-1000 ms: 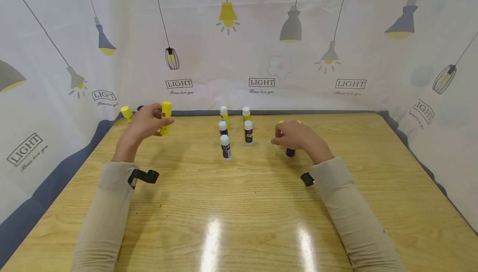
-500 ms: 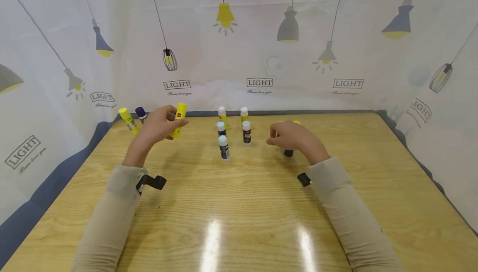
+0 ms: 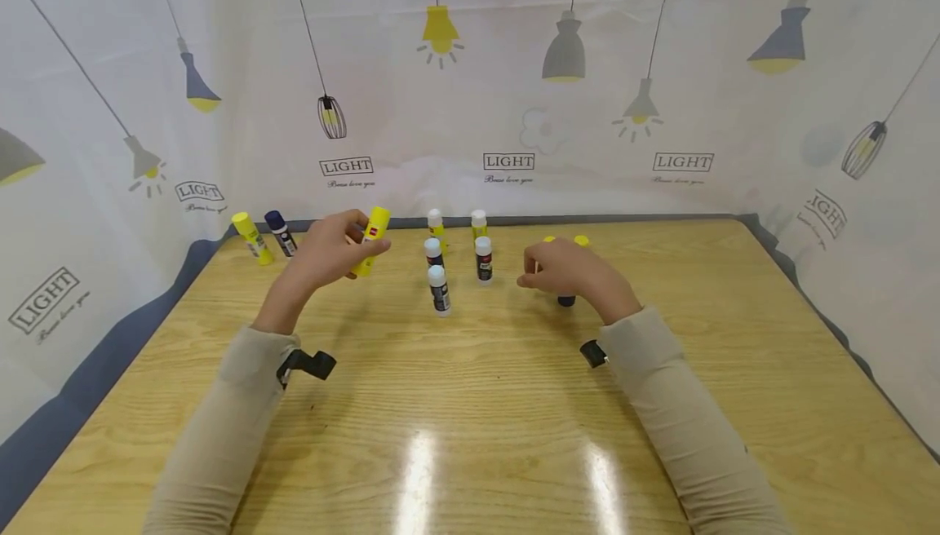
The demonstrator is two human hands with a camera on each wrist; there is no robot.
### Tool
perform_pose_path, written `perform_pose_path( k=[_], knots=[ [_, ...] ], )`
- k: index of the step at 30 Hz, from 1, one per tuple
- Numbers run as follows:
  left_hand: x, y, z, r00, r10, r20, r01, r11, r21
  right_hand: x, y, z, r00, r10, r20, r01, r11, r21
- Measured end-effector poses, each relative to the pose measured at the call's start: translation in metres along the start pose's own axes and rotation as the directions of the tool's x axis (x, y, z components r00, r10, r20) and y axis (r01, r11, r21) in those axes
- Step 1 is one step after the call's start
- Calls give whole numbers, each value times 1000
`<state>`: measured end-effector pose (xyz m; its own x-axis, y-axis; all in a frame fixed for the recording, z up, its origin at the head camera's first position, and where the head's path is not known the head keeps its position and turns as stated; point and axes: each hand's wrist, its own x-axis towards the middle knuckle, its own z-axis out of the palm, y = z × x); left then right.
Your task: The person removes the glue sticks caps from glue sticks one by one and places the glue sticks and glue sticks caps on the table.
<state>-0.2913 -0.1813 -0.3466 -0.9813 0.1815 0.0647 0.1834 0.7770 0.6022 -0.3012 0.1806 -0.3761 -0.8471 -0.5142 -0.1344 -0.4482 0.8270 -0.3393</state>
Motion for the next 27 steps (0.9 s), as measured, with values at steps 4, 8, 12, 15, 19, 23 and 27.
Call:
perform_pose_path(
  k=[4,8,12,15,19,23,27],
  knots=[
    [-2,4,0,1000,22,16,-22,1000,6,2,1,0,1000,0,3,0,1000,-11],
    [-2,5,1,999,41,25,-41,999,0,2,1,0,1000,1,0,-1,1000,-16],
    [-3,6,4,998,56,23,-55,998,-8,2,1,0,1000,-1,-2,1,1000,-7],
    [-4,8,5,997,68,20,-67,998,-17,2,1,1,1000,-10,-5,10,1000,-6],
    [-6,13,9,996,86,22,-86,996,-26,2,1,2,1000,-21,-13,21,1000,-10],
    [-7,20,16,993,111,32,-110,994,-14,1,-2,1,999,-33,-33,33,999,-5],
    [-8,28,24,990,133,34,-134,991,12,-1,-8,-1,997,-55,-57,57,998,28]
  ],
)
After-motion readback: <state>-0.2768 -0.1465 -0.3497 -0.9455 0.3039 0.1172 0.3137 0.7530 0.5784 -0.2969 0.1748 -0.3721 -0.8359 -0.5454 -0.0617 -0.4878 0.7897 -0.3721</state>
